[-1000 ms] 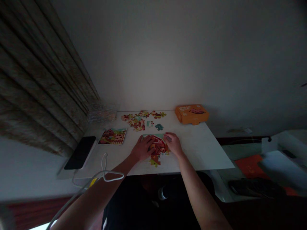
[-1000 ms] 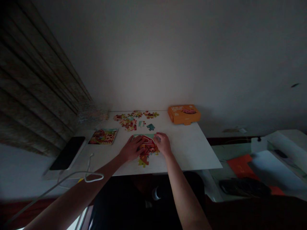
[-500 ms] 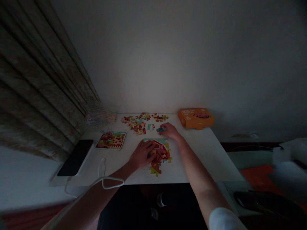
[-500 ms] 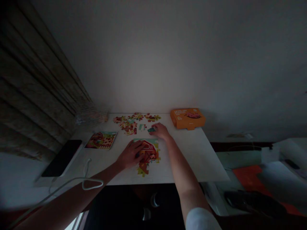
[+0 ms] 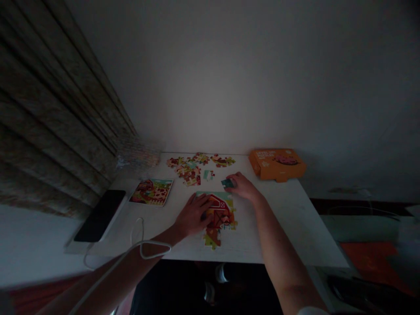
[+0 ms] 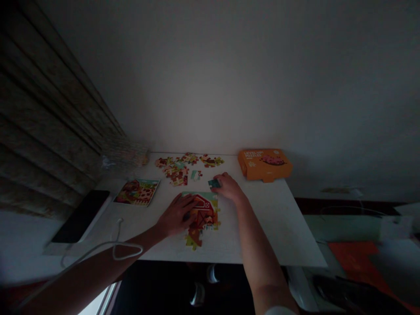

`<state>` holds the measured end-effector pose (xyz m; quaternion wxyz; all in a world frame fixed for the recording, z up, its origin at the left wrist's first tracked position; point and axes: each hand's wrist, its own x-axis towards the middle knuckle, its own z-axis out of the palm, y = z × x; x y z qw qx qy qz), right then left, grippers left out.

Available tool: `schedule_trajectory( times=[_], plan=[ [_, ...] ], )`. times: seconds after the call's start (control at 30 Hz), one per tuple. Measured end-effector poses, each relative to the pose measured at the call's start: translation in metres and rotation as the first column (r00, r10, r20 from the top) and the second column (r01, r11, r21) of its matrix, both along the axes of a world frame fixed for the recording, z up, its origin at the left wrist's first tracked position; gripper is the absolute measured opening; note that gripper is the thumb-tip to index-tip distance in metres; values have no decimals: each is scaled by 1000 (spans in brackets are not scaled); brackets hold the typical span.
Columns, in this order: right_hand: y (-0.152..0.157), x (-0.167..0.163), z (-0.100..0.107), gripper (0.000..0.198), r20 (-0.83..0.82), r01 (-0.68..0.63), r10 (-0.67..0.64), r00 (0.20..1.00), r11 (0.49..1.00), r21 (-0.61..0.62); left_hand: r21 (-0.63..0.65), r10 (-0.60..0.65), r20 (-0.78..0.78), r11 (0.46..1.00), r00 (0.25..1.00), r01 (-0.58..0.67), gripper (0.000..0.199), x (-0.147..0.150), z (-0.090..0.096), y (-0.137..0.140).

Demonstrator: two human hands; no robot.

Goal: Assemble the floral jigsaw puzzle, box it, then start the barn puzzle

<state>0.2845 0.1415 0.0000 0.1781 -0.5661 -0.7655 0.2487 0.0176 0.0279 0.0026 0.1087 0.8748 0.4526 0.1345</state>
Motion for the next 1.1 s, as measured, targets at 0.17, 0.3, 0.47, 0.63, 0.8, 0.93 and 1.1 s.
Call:
schedule_trajectory(
  times=[0.17,0.3,0.47,0.63,0.8,0.93,1.1],
  plan=[
    [0,-1,2,37,34,71,-72,997,997,23,13,-8,3,1000,1000,8,47,0,0,0],
    [2,-2,0,34,-87,175,-176,981,984,-16,26,21,8,999,1000,-21,46,0,-1,-1],
    [6,-1,3,18,-409,182,-172,896,983,-15,23,80,-4,997,997,-80,47,-1,-4,0],
    [5,-6,11,21,-773,36,-51,633,999,-36,-2,83,-6,997,997,-83,47,-1,-3,2],
    [0,-8,17,21,-813,-104,-64,579,983,-152,-37,124,49,992,991,-123,43,-2,-2,5],
    [-2,-7,17,39,-774,-144,-87,628,963,-226,-98,216,72,973,974,-208,42,-5,-5,12],
    [3,-3,10,31,-751,-22,-143,645,979,-204,-149,243,119,963,963,-225,44,-10,-14,22]
  ],
)
